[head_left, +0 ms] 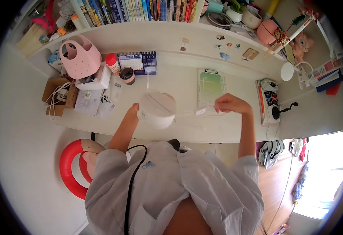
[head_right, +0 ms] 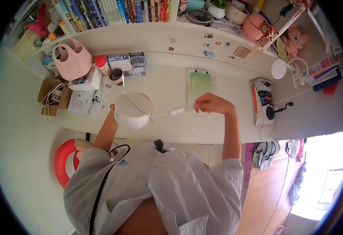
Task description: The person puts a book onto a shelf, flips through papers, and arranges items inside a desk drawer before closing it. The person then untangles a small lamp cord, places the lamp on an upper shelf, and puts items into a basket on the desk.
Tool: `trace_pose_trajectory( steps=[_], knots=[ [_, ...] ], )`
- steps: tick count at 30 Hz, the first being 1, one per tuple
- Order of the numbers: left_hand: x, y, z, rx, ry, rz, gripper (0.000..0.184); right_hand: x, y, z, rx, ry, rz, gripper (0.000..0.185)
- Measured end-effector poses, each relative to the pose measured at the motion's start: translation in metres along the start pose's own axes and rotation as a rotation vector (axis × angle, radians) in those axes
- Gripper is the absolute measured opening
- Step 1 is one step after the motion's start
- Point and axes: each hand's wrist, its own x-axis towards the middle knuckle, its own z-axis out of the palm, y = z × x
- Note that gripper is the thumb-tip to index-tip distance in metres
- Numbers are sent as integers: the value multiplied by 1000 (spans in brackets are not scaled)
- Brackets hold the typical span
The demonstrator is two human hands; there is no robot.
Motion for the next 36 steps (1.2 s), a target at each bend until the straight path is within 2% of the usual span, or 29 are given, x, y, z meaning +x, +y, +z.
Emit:
trace_pose_trajectory(
  steps=[2,4,5,7,8,10,11,13,15,17,18,19,21,23,24,26,27,29,30,32,33,35,36],
  knots=[
    [8,2,3,58,-69,-65,100,30,0,5,-133,157,-26,27],
    [21,12,17,356,-124,-423,92,63,3,9,-109,245,-156,30],
    [26,13,17,355,-128,-428,92,73,-4,8,-84,230,-120,29],
    [34,12,17,929,-171,-675,72,77,-35,16,-58,215,-86,29],
    [36,8,18,929,-170,-677,72,77,-47,21,-39,170,-100,26],
    [39,4,18,1165,167,-935,69,75,-63,31,-46,68,-122,25],
    [36,3,13,1165,170,-933,69,65,-69,37,-48,65,-123,25],
    [21,1,-6,894,481,-748,68,43,-78,49,-44,-5,-149,27],
    [2,1,-20,877,538,-680,71,26,-72,52,-19,-72,-140,28],
    [-18,3,-28,540,645,-321,74,15,-56,46,3,-140,-131,29],
    [-27,6,-27,541,648,-318,74,19,-37,43,-14,-230,-137,28],
    [-35,9,-24,322,546,-205,80,23,-19,42,-30,-319,-142,27],
    [-35,15,-16,105,440,-92,86,33,0,44,89,-334,-144,27],
    [-19,19,-1,191,149,-234,93,48,5,43,-52,-215,-70,26],
    [-10,16,0,187,147,-237,93,56,9,43,-48,-213,-67,26],
    [8,14,-3,339,-245,-465,87,75,9,41,-266,54,-275,28],
    [11,16,-6,337,-249,-470,87,84,3,36,-262,59,-274,28],
    [15,19,-10,868,-138,-912,80,98,-11,29,-295,60,-249,27],
    [17,18,-11,869,-140,-914,80,98,-21,34,-294,63,-250,27],
    [23,14,-12,946,111,-1031,74,95,-39,45,-248,77,-329,23],
    [25,12,-8,946,111,-1032,74,92,-39,53,-247,78,-330,23],
    [25,10,2,1353,382,-895,66,82,-36,73,-491,469,-370,20],
    [23,7,-3,1352,382,-896,66,67,-53,77,-532,379,-231,19]
  ],
)
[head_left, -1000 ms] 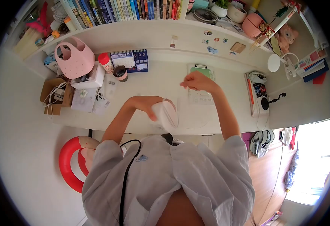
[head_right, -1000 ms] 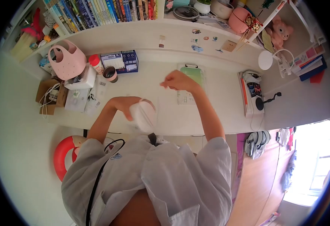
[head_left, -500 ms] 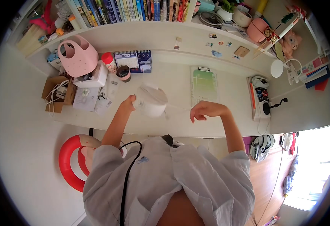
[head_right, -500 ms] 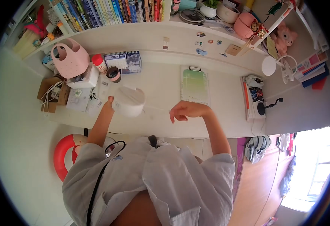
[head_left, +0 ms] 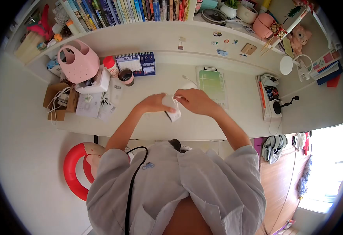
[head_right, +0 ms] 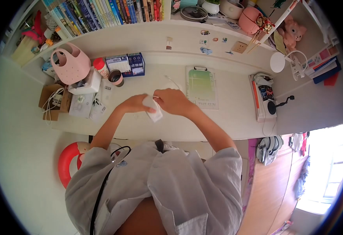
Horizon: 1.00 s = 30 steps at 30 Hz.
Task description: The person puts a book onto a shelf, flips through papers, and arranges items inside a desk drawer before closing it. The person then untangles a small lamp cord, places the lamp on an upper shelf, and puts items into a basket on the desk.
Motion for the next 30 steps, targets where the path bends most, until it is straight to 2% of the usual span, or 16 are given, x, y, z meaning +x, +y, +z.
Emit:
trace_pose_trajectory(
  steps=[2,3,4,5,6,8,9,11,13,15,17,20,21,24,27,30],
  knots=[
    [7,-15,5,-71,334,-74,68,-11,4,5,43,56,-52,19],
    [4,-14,4,-72,336,-74,68,-15,8,7,85,118,-104,18],
    [-2,-10,3,-410,330,-51,69,-19,13,8,83,119,-106,18],
    [-5,-9,1,-749,318,-25,70,-24,18,9,284,-11,-22,20],
    [-4,-14,1,-751,319,-25,70,-28,23,10,485,-144,65,22],
    [0,-35,2,-1274,157,116,79,-35,37,14,668,-232,92,24],
    [2,-49,4,-1275,157,116,79,-38,45,16,854,-318,120,27],
    [2,-72,9,-1434,111,404,80,-38,70,22,908,-321,165,28],
    [-5,-66,11,-1240,18,443,86,-34,76,21,967,-316,212,30],
    [-9,-52,6,-1043,-66,481,93,-23,76,17,870,-223,115,32],
    [-5,-28,0,-891,-258,641,103,-19,72,2,877,-181,78,31],
    [9,-89,8,-1158,-159,579,107,-32,103,-20,911,-279,-108,27],
    [1,-73,1,-1155,-154,580,107,-35,101,-23,909,-280,-113,27],
    [-15,-31,-11,-1112,-168,722,104,-41,92,-23,665,-375,144,27],
    [-17,-15,-4,-1085,-257,802,100,-32,84,-2,761,-489,178,22],
    [-31,13,-18,-784,-426,665,93,-18,98,12,753,-272,129,14]
  ],
)
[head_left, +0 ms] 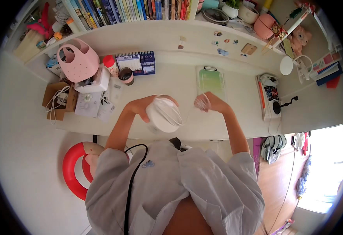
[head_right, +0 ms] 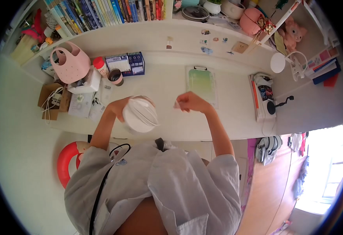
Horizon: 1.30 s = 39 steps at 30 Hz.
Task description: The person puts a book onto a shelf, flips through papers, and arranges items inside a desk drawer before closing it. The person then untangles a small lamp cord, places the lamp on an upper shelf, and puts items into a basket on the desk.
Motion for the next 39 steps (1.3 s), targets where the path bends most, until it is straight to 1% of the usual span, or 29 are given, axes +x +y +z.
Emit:
trace_pose_trajectory(
  steps=[1,2,4,5,7,11,13,14,16,17,19,20,22,23,25,26,28,29,31,32,34,35,37,38,39],
  knots=[
    [4,7,3,148,-53,-117,88,4,-2,-1,-21,124,-51,11],
    [7,6,6,143,-61,-120,88,7,-4,-1,-15,131,-47,11],
    [11,4,11,803,-15,-295,86,12,-27,5,14,312,-147,11],
    [14,1,13,803,-19,-294,86,12,-36,8,14,316,-146,11],
    [16,-6,18,916,56,-303,83,14,-55,17,-109,258,-169,15],
    [16,-11,23,842,99,-253,86,12,-69,33,-140,263,-133,13],
    [13,-7,26,850,170,-238,88,15,-64,32,-217,263,-255,16],
    [12,-5,27,847,175,-239,88,15,-63,32,-217,257,-254,16],
    [11,-1,28,821,191,-255,89,11,-66,33,-568,238,-351,16],
    [10,-2,28,818,195,-255,89,10,-68,35,-568,234,-350,16],
    [9,-1,27,844,231,-228,89,10,-70,41,-1079,195,-567,10],
    [9,-1,27,843,233,-229,89,10,-71,42,-1079,193,-568,10],
    [9,1,27,850,205,-265,89,11,-72,46,-1218,153,-662,6],
    [9,-1,26,849,206,-265,89,11,-73,49,-1217,151,-663,6],
    [9,-3,22,846,152,-275,88,12,-76,56,-1337,100,-589,6],
    [10,-3,21,846,152,-276,88,13,-78,57,-1336,99,-590,6],
    [13,-2,21,891,63,-405,86,14,-82,61,-1268,38,-548,7],
    [13,-2,20,892,66,-406,86,14,-85,63,-1268,36,-551,7],
    [12,-3,18,895,36,-422,83,13,-93,67,-853,52,-230,12],
    [11,-8,15,897,40,-422,83,15,-91,67,-855,50,-233,12],
    [10,-20,10,778,25,-471,80,18,-84,63,-819,-34,-281,17],
    [8,-25,8,780,29,-468,80,17,-82,61,-822,-36,-283,17],
    [7,-24,7,830,37,-325,77,14,-79,59,-532,-102,-424,14],
    [8,-22,8,840,44,-315,77,14,-78,61,-547,-104,-428,14],
    [9,-16,9,801,39,-343,77,14,-77,65,-578,-54,-442,10]
  ],
)
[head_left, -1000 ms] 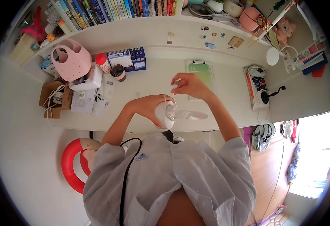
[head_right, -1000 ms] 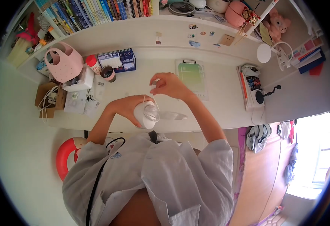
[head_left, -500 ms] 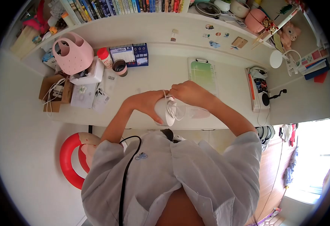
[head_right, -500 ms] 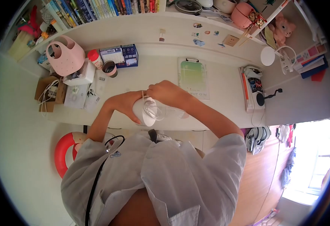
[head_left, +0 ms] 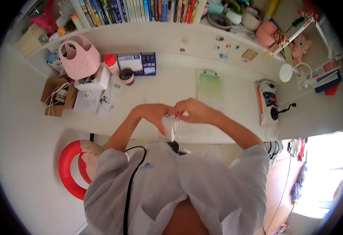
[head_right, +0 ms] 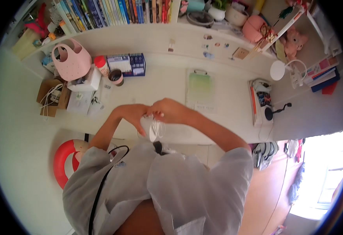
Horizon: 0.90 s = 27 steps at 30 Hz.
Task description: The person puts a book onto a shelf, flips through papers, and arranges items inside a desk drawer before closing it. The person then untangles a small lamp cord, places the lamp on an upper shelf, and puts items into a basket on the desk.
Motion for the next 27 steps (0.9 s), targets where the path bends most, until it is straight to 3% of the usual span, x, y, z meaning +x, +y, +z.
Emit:
trace_pose_trajectory(
  steps=[6,8,11,14,17,20,22,25,26,27],
  knots=[
    [7,-16,5,22,43,10,73,9,10,9,-174,-16,63,13],
    [7,-7,1,6,-119,-196,66,13,13,15,-264,-1,79,13],
    [11,-28,11,14,-33,-157,64,20,23,29,-614,-108,127,13],
    [13,-27,7,34,-90,-170,68,30,14,19,-686,-252,160,14],
    [13,-65,15,-43,-29,-113,72,33,28,30,-620,-93,64,15],
    [-8,-54,6,-141,70,-85,77,32,24,33,-486,201,-132,12],
    [-18,-42,1,-151,127,-91,77,31,25,34,-598,240,-182,10],
    [-29,-50,5,-160,229,-97,82,25,10,28,-381,562,-106,8],
    [-29,-56,9,-156,277,-80,87,23,6,19,-392,562,-117,8],
    [-32,-62,14,-18,352,-38,85,18,-4,6,-306,621,16,6]
  ],
)
